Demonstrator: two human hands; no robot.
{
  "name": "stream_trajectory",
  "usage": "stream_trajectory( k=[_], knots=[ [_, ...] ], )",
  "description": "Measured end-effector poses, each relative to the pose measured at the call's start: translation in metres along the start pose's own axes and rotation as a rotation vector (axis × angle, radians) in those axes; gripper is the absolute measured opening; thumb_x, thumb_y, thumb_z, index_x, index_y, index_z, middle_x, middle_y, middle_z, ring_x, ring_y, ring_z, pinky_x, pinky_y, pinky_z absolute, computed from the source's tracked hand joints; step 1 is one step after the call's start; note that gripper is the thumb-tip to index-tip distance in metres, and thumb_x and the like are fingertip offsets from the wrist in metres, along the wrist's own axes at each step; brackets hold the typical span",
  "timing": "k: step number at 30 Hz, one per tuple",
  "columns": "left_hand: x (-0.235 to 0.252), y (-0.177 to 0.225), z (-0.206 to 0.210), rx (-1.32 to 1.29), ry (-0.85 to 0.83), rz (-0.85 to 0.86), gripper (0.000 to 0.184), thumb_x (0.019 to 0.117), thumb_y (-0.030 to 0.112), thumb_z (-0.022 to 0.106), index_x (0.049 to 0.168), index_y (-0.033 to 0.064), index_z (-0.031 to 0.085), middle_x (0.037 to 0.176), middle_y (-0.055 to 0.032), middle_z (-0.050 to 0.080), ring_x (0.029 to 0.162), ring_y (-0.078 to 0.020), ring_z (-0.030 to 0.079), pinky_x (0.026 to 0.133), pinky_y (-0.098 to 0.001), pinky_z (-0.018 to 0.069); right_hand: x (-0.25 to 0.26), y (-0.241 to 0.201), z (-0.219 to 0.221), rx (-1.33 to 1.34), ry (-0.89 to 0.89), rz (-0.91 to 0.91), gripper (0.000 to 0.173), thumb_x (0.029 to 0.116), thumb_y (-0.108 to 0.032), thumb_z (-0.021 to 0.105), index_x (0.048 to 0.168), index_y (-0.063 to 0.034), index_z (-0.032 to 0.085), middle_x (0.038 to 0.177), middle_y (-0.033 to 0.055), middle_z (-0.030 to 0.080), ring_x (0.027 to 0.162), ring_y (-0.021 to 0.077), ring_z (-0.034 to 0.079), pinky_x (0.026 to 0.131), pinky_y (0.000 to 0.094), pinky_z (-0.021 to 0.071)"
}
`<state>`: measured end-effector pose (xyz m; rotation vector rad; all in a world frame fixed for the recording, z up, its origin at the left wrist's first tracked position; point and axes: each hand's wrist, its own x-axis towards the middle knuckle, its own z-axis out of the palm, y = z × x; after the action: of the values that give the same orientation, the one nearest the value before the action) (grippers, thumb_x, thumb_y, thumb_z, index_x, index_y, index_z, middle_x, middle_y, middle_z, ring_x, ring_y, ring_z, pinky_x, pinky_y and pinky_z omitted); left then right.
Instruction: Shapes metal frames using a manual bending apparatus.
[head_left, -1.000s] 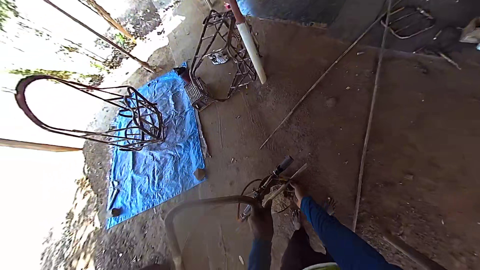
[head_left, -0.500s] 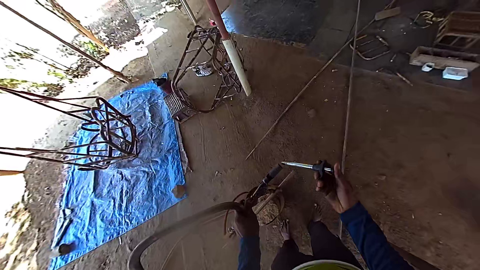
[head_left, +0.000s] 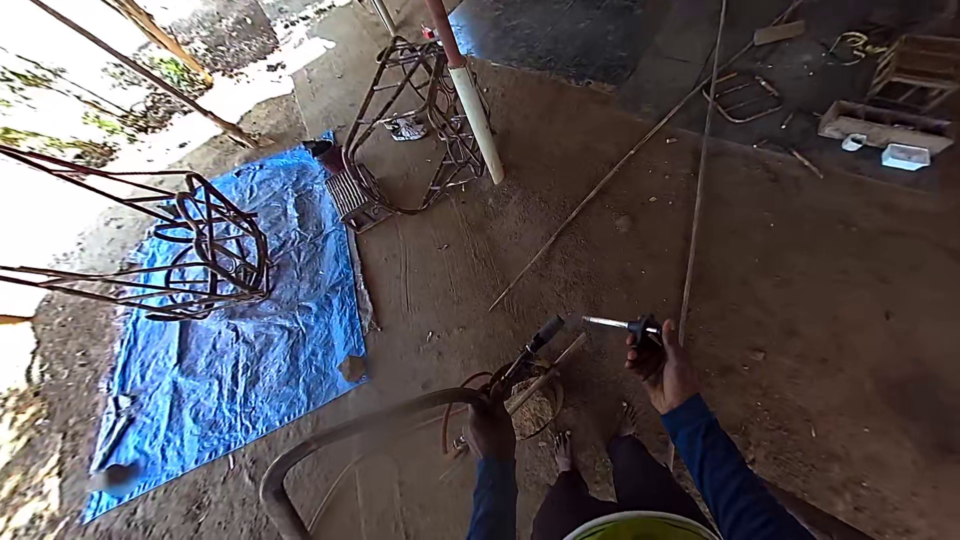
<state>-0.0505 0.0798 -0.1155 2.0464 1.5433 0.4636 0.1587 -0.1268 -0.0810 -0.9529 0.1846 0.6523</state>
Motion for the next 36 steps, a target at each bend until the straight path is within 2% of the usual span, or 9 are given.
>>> stream_trajectory(
  k=[7, 13, 17, 22, 26, 28, 30, 33, 36],
  knots=[
    [-0.005, -0.01, -0.008, -0.076, -0.002, -0.02, 0.054, 0.0989, 0.035, 0.07, 0.142, 0.0048, 0.059, 0.09, -0.0187, 0.072, 0.076, -0.034, 0.069, 0.078, -0.0586, 0.0549, 0.034, 0.138, -0.014, -0.769, -0.033, 0.498, 0.054, 0.1085, -0.044, 0.049, 0.132, 0.0037, 0.057, 0.116, 0.0207, 0.07, 0.1, 0.0299, 0.072, 0.086, 0.0463, 0.0605],
    [-0.024, -0.013, -0.037, -0.064, -0.251, 0.034, 0.039, 0.1001, 0.038, 0.066, 0.111, 0.001, 0.069, 0.078, -0.0114, 0.069, 0.066, -0.025, 0.068, 0.07, -0.0515, 0.0591, 0.059, 0.208, 0.011, -1.062, -0.013, 0.561, 0.062, 0.1106, -0.047, 0.039, 0.129, 0.0068, 0.063, 0.131, 0.0292, 0.062, 0.126, 0.0405, 0.058, 0.107, 0.056, 0.0441],
    [-0.039, 0.0, -0.06, 0.104, -0.553, -0.038, 0.04, 0.1037, 0.043, 0.055, 0.109, 0.006, 0.07, 0.08, -0.0104, 0.069, 0.075, -0.027, 0.069, 0.075, -0.0518, 0.0574, 0.029, 0.19, 0.011, -0.851, 0.014, 0.523, 0.065, 0.1063, -0.056, 0.046, 0.141, -0.0013, 0.055, 0.133, 0.0232, 0.063, 0.121, 0.0385, 0.062, 0.099, 0.0592, 0.0503],
    [-0.069, 0.038, -0.069, 0.473, -0.904, 0.107, 0.044, 0.1077, 0.04, 0.044, 0.128, 0.0077, 0.065, 0.111, -0.0189, 0.073, 0.106, -0.0387, 0.071, 0.091, -0.0601, 0.0558, -0.078, 0.091, 0.057, -0.697, -0.468, 0.183, 0.074, 0.09, -0.056, 0.072, 0.142, -0.005, 0.056, 0.123, 0.0067, 0.071, 0.111, 0.0195, 0.069, 0.099, 0.0407, 0.0572],
    [-0.104, 0.048, -0.061, 0.683, -1.068, 0.463, 0.047, 0.1009, 0.026, 0.059, 0.141, 0.0032, 0.056, 0.138, -0.0245, 0.059, 0.128, -0.045, 0.056, 0.097, -0.0616, 0.0517, -0.092, 0.103, 0.069, -0.878, 0.038, 0.032, 0.048, 0.0919, -0.051, 0.073, 0.1, -0.0043, 0.067, 0.07, 0.005, 0.062, 0.057, 0.0182, 0.061, 0.057, 0.04, 0.0567],
    [-0.094, 0.043, -0.067, 0.737, -1.123, 0.612, 0.062, 0.0919, 0.047, 0.068, 0.137, 0.006, 0.06, 0.143, -0.021, 0.056, 0.138, -0.0444, 0.046, 0.105, -0.0637, 0.0433, -0.082, 0.112, 0.05, -0.777, 0.172, 0.127, 0.048, 0.0938, -0.052, 0.071, 0.095, -0.0036, 0.068, 0.065, 0.0041, 0.054, 0.052, 0.0174, 0.051, 0.053, 0.0376, 0.0478],
    [-0.067, 0.038, -0.084, 0.603, -1.037, 0.623, 0.074, 0.089, 0.065, 0.065, 0.133, 0.006, 0.065, 0.143, -0.0175, 0.058, 0.137, -0.0377, 0.05, 0.112, -0.0583, 0.0404, -0.072, 0.112, 0.029, -0.698, 0.229, 0.188, 0.051, 0.0922, -0.056, 0.071, 0.095, -0.0051, 0.065, 0.065, 0.0032, 0.052, 0.05, 0.0167, 0.049, 0.05, 0.0364, 0.0471],
    [-0.014, 0.013, -0.087, 0.262, -0.539, 0.534, 0.062, 0.0957, 0.056, 0.063, 0.134, 0.0072, 0.065, 0.12, -0.0125, 0.071, 0.105, -0.0285, 0.071, 0.091, -0.0527, 0.0591, -0.061, 0.099, 0.01, -0.576, 0.28, 0.225, 0.049, 0.0892, -0.055, 0.076, 0.097, -0.0082, 0.061, 0.063, 0.0013, 0.048, 0.044, 0.0147, 0.045, 0.043, 0.0335, 0.0463],
    [0.035, -0.005, -0.073, 0.271, -0.469, 0.375, 0.061, 0.0995, 0.05, 0.061, 0.141, 0.0063, 0.059, 0.116, -0.0151, 0.071, 0.1, -0.0319, 0.072, 0.09, -0.0575, 0.0576, -0.057, 0.089, 0.007, -0.535, 0.308, 0.246, 0.045, 0.0882, -0.049, 0.079, 0.097, -0.0085, 0.062, 0.064, 0.0011, 0.048, 0.046, 0.0138, 0.045, 0.044, 0.0319, 0.0446]
  ],
)
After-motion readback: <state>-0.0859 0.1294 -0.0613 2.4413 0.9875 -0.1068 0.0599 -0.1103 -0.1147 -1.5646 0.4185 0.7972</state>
